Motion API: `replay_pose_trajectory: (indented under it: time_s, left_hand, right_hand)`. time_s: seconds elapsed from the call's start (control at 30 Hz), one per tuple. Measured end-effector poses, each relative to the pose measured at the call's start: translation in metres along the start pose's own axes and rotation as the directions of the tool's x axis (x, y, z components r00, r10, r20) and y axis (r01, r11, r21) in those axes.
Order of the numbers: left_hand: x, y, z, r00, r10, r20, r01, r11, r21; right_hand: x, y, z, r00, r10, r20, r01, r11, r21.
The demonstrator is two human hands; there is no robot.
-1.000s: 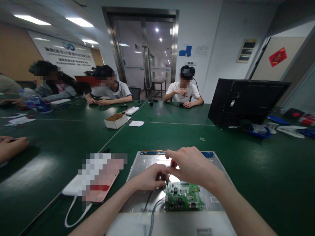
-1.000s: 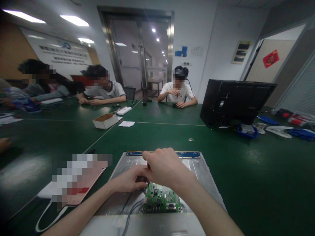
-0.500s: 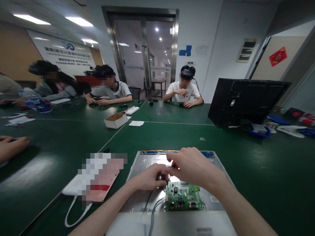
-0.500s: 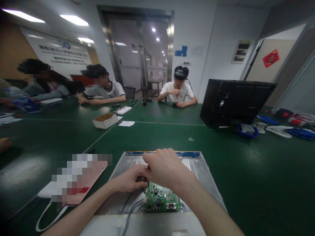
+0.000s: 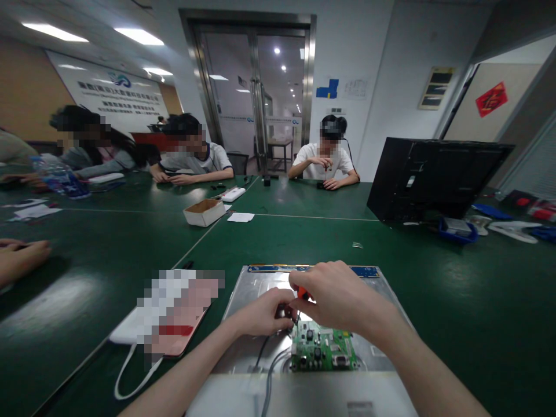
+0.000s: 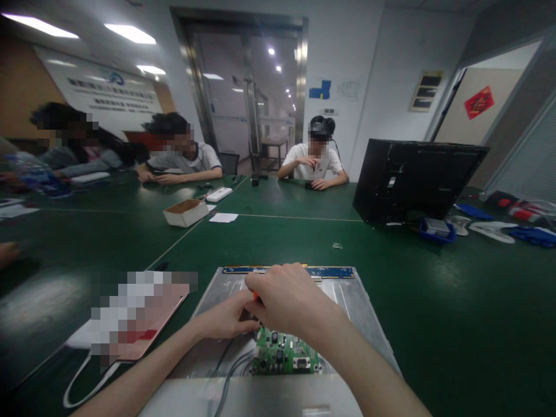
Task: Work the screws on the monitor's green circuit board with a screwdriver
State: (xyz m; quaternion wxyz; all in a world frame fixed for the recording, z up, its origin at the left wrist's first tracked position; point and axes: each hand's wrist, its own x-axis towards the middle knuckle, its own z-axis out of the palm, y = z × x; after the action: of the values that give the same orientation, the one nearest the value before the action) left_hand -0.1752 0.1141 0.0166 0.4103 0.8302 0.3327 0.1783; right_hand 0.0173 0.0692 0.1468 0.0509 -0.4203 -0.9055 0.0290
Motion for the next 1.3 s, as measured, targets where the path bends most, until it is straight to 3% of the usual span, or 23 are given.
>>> replay_pose_trajectory:
  time_s: [0.57,1.07,1.3]
  left_hand:
    - [0.0003,0.0062,-0.0001,0.998,-0.063,0.025,0.064,0.997,-0.03]
    - [0.0008,0.0012,-0.0005,0.999,-0.033,0.035,0.033,0.999,-0.008]
    - [-0.0005,0.0008,-0.0004,1.0,-0.009,0.019,0.009,1.0,-0.004]
  right_hand:
    - [0.0019,-0.0003,0.0001,0.999,0.024,-0.027,-0.024,1.0,-0.006]
    - [0.0019,-0.001,-0.0021,0.999,0.054,-0.004,-0.054,0.998,-0.021]
    - [0.0005,-0.0009,0.0006,1.0,-0.004,-0.019,0.004,1.0,0.005]
